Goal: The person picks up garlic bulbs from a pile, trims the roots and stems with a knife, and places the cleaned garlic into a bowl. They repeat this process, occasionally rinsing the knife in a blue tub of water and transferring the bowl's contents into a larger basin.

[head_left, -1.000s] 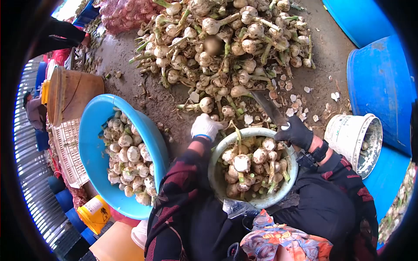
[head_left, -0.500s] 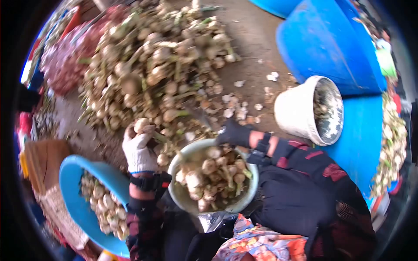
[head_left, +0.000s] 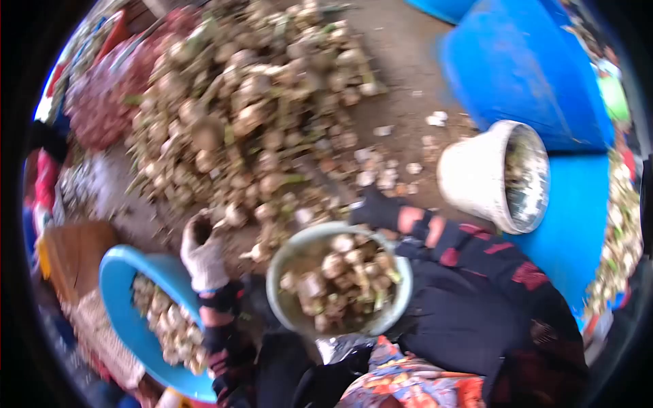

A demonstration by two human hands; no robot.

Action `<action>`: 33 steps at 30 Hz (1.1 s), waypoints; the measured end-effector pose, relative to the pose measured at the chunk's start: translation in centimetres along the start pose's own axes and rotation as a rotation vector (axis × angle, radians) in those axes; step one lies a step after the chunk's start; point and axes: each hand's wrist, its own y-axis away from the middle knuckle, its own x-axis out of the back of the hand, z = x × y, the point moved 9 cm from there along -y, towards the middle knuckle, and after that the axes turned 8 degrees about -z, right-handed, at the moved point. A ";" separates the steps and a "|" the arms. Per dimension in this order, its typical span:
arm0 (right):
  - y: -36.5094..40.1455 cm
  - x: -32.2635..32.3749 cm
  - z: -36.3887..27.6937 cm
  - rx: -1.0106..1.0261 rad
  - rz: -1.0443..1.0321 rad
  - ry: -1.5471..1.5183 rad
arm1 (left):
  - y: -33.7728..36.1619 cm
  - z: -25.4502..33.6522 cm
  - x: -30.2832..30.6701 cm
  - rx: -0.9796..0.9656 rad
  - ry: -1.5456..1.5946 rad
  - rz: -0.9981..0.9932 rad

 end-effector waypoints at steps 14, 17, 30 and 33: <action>-1.6 -3.7 -3.4 0.157 -0.219 0.143 | -3.7 -5.2 -4.2 0.179 -1.165 -0.176; -1.0 -3.5 -4.8 0.191 -0.172 0.209 | -4.0 -4.5 -3.3 0.150 -0.920 -0.180; 5.5 -4.1 -16.3 0.926 0.039 0.531 | 3.3 4.4 -9.2 -0.073 0.301 -0.541; 6.3 -3.9 -17.0 0.960 0.027 0.541 | 5.2 2.3 -9.7 -0.029 0.326 -0.588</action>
